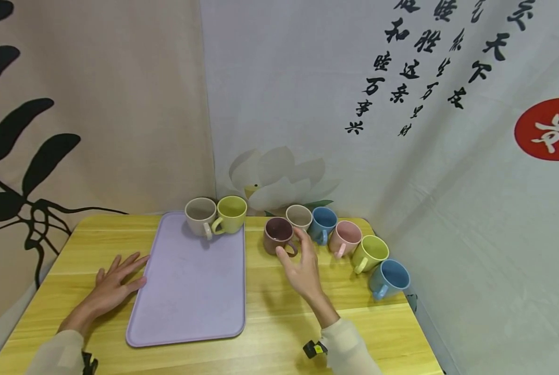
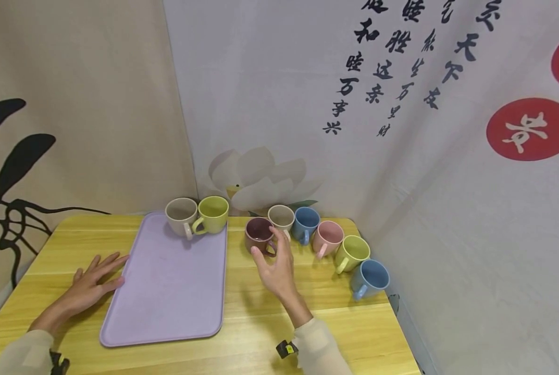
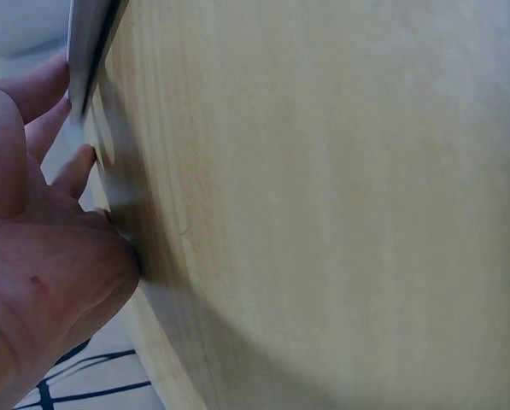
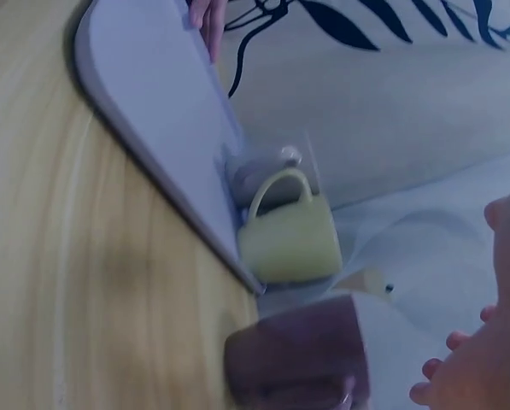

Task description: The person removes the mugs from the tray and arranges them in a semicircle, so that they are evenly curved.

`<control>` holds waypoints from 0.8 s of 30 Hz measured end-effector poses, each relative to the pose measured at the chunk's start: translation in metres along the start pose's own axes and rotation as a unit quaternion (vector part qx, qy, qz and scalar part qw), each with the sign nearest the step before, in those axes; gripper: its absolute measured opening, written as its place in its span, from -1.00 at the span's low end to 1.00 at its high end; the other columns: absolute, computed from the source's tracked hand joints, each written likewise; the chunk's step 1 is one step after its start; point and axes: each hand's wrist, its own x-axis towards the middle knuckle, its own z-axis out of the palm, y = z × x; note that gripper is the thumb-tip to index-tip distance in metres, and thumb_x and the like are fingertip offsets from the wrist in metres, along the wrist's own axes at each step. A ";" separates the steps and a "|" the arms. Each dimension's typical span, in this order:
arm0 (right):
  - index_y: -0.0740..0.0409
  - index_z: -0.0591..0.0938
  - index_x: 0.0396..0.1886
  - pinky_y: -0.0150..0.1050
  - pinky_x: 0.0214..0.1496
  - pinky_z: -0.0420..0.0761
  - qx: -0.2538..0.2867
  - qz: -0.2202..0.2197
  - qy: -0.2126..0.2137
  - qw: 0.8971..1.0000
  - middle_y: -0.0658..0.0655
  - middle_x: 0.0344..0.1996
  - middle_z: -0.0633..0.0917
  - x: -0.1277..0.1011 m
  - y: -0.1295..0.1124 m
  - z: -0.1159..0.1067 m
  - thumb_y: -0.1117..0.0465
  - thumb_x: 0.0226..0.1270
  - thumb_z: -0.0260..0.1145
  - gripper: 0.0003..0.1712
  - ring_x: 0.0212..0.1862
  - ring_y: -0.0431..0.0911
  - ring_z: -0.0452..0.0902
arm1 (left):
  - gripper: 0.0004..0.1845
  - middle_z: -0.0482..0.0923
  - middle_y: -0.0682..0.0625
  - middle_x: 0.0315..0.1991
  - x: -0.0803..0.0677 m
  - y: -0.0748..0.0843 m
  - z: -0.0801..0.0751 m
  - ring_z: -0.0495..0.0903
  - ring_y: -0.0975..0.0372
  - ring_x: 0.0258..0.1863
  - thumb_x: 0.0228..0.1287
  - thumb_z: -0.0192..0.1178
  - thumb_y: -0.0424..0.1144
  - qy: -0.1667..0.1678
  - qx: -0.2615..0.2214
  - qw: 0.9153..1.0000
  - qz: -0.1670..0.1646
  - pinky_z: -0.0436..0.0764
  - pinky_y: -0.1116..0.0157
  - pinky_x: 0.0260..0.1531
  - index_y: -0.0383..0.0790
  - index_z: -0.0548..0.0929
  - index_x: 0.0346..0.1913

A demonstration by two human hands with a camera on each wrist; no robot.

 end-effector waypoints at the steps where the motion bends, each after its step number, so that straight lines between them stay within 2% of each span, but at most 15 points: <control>1: 0.03 0.45 0.68 0.17 0.67 0.55 0.003 -0.005 -0.002 1.000 0.20 0.59 0.55 0.000 -0.004 0.002 0.12 0.60 0.51 -0.24 0.63 0.20 0.53 | -0.23 -0.13 -0.52 0.83 0.000 0.000 0.000 -0.51 -0.59 0.77 0.79 0.14 0.03 0.000 -0.001 1.000 0.000 -0.69 -0.66 0.53 -0.20 0.20 0.82; 4: 0.15 0.44 0.68 -0.06 0.49 0.73 0.007 -0.019 -0.007 1.000 0.27 0.60 0.53 0.000 -0.016 0.008 0.18 0.60 0.49 -0.23 0.58 0.20 0.58 | -0.23 -0.14 -0.52 0.83 0.000 0.000 0.000 -0.53 -0.59 0.77 0.79 0.13 0.05 0.000 -0.005 1.000 0.003 -0.71 -0.65 0.52 -0.20 0.20 0.82; 6: 0.23 0.44 0.67 -0.07 0.44 0.77 0.010 -0.030 -0.010 0.999 0.33 0.59 0.53 0.000 -0.023 0.013 0.20 0.58 0.49 -0.23 0.56 0.25 0.59 | -0.23 -0.15 -0.52 0.83 0.000 0.000 0.000 -0.53 -0.59 0.77 0.79 0.13 0.05 0.000 -0.008 1.000 0.004 -0.71 -0.65 0.52 -0.19 0.20 0.82; 12: 0.24 0.44 0.65 0.21 0.75 0.46 0.055 -0.036 -0.048 0.997 0.31 0.59 0.55 -0.001 -0.037 0.036 0.21 0.61 0.47 -0.26 0.68 0.23 0.46 | -0.24 -0.14 -0.52 0.83 0.000 0.000 0.001 -0.53 -0.59 0.77 0.79 0.13 0.04 0.003 -0.008 1.000 0.006 -0.69 -0.67 0.51 -0.19 0.21 0.81; 17: 0.16 0.43 0.67 0.11 0.79 0.44 0.070 -0.012 -0.082 0.994 0.25 0.63 0.52 -0.002 -0.040 0.058 0.14 0.63 0.45 -0.25 0.71 0.20 0.42 | -0.24 -0.13 -0.52 0.83 0.000 -0.001 0.001 -0.52 -0.59 0.77 0.79 0.14 0.04 0.004 -0.008 1.000 0.009 -0.68 -0.67 0.52 -0.18 0.22 0.81; 24: 0.22 0.42 0.68 0.11 0.80 0.44 0.057 0.011 -0.101 0.993 0.30 0.62 0.55 0.003 -0.037 0.082 0.06 0.62 0.46 -0.21 0.69 0.17 0.45 | -0.24 -0.12 -0.52 0.83 0.001 -0.004 0.002 -0.50 -0.60 0.77 0.79 0.13 0.05 0.007 -0.002 1.000 0.013 -0.65 -0.69 0.51 -0.19 0.23 0.81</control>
